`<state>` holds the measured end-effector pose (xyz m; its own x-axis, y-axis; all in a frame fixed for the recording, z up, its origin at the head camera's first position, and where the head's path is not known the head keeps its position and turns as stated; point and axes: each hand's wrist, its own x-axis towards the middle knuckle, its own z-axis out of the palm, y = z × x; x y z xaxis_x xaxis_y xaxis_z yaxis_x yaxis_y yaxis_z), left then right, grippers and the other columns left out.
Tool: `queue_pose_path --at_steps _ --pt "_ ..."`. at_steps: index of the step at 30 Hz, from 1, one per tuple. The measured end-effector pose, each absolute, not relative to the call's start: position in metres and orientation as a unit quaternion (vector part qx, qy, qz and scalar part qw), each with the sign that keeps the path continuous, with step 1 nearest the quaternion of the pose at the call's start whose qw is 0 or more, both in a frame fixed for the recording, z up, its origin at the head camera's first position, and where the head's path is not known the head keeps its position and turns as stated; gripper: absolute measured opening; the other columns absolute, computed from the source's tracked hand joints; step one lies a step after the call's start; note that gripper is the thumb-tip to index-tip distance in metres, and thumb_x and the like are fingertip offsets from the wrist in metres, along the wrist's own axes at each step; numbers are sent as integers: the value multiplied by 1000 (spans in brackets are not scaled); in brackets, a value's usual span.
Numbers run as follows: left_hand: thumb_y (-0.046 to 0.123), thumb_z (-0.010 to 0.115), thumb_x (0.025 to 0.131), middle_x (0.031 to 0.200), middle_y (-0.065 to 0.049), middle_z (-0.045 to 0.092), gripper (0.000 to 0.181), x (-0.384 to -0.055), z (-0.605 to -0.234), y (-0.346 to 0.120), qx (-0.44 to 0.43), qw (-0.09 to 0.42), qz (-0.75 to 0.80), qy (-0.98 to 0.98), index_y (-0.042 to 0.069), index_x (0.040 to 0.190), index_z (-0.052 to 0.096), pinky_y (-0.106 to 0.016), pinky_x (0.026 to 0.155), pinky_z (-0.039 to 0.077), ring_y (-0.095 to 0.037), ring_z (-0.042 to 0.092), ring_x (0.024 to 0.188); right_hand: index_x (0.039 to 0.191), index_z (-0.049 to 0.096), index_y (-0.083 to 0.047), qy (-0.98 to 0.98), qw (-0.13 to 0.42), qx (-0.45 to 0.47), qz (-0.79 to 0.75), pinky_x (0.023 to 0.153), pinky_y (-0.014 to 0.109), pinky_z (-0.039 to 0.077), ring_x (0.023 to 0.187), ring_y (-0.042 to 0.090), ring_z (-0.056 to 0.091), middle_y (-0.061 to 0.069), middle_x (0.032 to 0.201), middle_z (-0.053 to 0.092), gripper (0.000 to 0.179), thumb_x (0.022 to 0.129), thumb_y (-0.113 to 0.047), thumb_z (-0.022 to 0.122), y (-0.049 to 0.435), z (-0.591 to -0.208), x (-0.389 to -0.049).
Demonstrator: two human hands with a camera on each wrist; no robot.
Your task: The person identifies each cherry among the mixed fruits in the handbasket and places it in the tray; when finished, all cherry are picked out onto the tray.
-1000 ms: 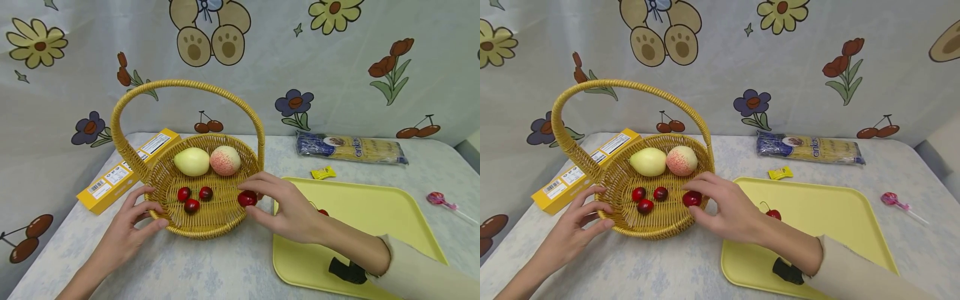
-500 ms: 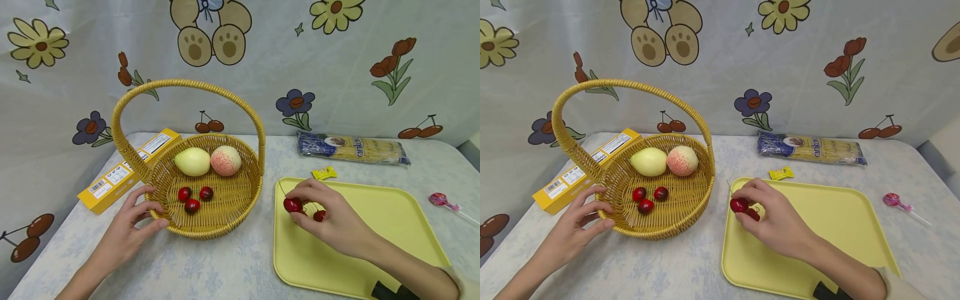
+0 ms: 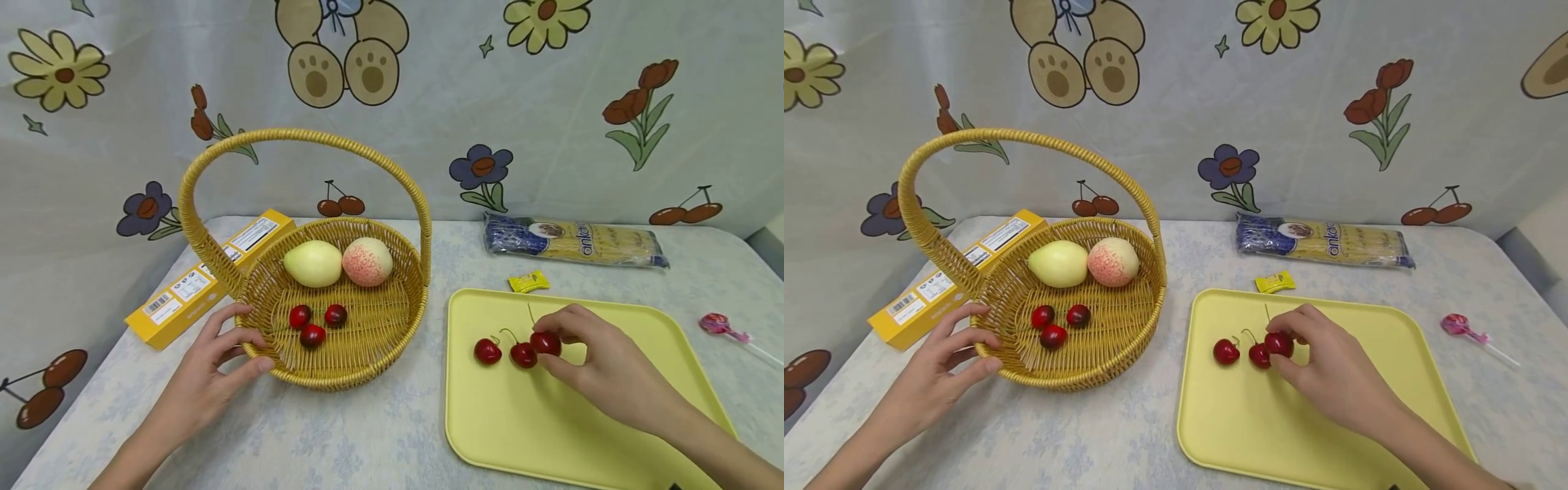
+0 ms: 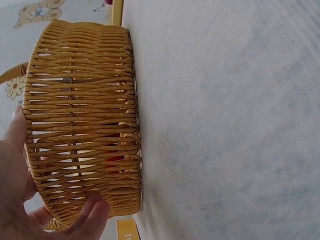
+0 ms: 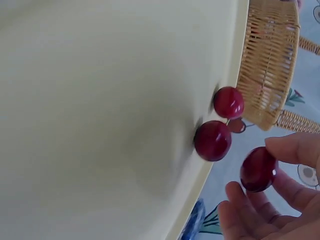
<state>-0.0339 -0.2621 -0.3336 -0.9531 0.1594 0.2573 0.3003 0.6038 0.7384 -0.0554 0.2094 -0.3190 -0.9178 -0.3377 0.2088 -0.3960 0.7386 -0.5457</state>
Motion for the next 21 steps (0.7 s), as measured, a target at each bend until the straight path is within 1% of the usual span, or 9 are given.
queue_pose_path --at_steps 5,8,11,17,21 --pt "2 78 83 139 -9 40 18 -34 -333 -262 -129 83 -426 -892 8 96 67 -6 86 44 -8 45 115 106 69 -13 -951 -2 160 266 73 39 53 89 20 60 -5 101 62 31 79 -7 82 222 -326 -60" --pt "2 77 84 140 -10 40 17 -34 -333 -262 -127 82 -425 -893 8 96 67 -6 86 44 -9 45 116 111 66 -9 -952 -44 154 260 72 40 53 90 20 63 -1 105 64 34 81 -9 80 226 -329 -61" --pt "2 77 84 140 -10 40 17 -34 -333 -262 -127 80 -425 -893 8 97 67 -6 87 44 -9 44 117 116 64 -6 -952 -71 155 253 71 39 54 89 18 63 -1 105 65 38 81 -10 80 227 -331 -63" --pt "3 77 84 140 -10 40 17 -34 -333 -262 -124 75 -425 -893 7 97 67 -6 87 44 -12 44 118 119 62 -2 -951 -84 172 242 70 40 54 87 18 62 -1 101 65 45 80 -11 82 228 -335 -67" --pt "4 77 84 140 -10 40 17 -34 -333 -263 -120 72 -423 -895 8 97 67 -7 87 45 -13 45 117 119 62 -4 -955 -79 175 227 69 37 53 85 15 61 -4 97 65 45 79 -10 82 227 -335 -67"
